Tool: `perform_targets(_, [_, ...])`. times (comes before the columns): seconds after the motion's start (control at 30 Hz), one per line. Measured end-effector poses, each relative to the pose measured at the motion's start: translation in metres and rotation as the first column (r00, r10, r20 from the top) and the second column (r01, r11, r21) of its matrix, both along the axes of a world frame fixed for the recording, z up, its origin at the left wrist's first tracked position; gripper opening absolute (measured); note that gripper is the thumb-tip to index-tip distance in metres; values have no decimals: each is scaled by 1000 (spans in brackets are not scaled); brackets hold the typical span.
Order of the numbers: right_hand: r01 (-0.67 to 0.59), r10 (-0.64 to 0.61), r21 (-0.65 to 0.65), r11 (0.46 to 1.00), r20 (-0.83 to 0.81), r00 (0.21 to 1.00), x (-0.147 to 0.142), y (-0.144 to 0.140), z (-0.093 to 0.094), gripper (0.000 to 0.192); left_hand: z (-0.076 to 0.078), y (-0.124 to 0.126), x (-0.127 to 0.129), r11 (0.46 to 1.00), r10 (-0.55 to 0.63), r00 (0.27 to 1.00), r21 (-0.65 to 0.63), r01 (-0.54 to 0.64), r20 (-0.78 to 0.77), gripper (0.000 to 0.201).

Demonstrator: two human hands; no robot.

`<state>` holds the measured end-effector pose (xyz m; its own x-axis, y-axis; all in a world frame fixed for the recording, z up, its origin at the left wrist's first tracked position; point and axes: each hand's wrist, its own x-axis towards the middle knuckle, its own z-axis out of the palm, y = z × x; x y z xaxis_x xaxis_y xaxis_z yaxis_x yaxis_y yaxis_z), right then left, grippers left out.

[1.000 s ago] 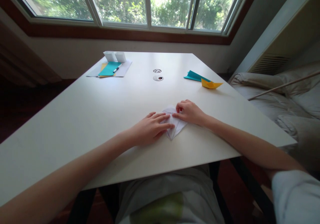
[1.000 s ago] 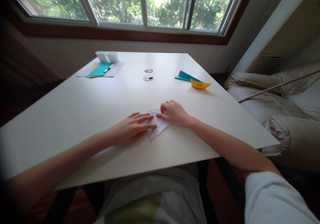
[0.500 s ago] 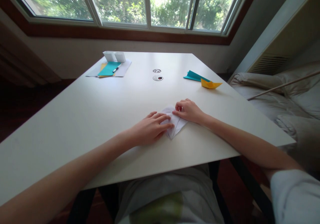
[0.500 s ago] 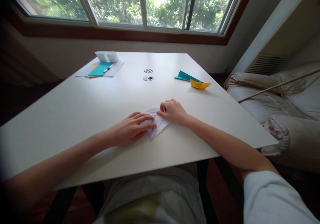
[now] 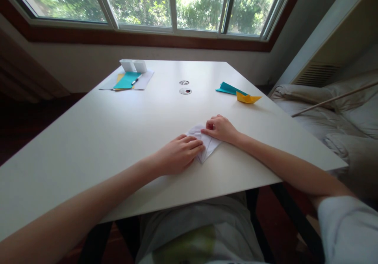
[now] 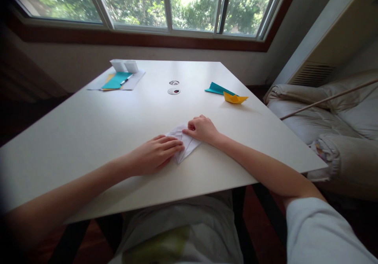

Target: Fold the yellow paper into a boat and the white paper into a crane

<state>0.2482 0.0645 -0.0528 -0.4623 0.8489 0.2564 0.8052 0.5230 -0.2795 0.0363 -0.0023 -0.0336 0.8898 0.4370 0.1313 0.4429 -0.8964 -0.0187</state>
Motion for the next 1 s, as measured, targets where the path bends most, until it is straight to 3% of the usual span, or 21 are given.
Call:
perform_targets(0.43, [-41,51,-206,978,44,998,26,10,19,27,1,1,1,997,36,999,-74,-34,29,35])
perform_targets(0.67, [-139,143,-46,989,115,983,23,-1,24,20,0,3,-1,995,37,999,-96,-33,38,35])
perform_targets(1.0, [-269,280,-85,959,165,946,8,-25,31,21,3,2,-1,992,53,998,-115,-48,38,34])
